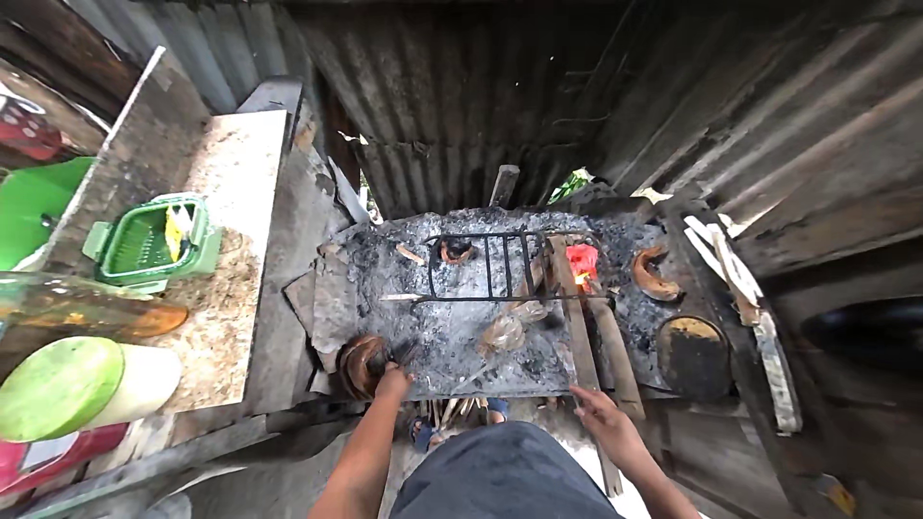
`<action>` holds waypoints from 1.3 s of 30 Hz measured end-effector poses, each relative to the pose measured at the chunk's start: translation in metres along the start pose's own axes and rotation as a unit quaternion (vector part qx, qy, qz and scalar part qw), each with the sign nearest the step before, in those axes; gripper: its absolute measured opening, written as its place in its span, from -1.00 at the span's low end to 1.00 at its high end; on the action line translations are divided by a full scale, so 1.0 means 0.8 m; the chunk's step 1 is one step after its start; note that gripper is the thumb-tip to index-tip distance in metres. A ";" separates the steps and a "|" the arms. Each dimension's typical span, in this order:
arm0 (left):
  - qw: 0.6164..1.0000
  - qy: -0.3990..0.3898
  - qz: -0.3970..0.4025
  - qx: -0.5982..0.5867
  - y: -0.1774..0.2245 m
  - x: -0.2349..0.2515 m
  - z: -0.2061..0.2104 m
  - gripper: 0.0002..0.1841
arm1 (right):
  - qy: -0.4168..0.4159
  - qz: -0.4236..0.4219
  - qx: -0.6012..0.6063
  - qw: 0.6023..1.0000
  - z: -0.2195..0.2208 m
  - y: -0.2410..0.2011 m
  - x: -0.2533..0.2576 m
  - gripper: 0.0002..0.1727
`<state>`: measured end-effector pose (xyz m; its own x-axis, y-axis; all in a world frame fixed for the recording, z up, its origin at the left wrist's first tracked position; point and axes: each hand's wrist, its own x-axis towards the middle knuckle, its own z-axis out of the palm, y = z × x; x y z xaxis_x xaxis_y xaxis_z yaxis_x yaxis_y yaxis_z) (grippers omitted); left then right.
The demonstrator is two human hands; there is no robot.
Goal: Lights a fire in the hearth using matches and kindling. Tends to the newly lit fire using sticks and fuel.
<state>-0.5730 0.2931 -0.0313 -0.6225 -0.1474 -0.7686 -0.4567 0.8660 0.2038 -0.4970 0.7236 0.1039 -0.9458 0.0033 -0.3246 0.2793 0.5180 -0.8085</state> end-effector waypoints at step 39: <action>0.982 0.138 0.118 0.058 0.207 -0.058 -0.044 -0.45 | 0.082 0.061 0.212 0.972 -0.011 0.065 0.063 -0.65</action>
<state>-0.6423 0.4265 0.0594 -0.8586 -0.0456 -0.5106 -0.2129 0.9378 0.2743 -0.5316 0.7585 0.0495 -0.9057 0.1958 -0.3760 0.4006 0.1056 -0.9101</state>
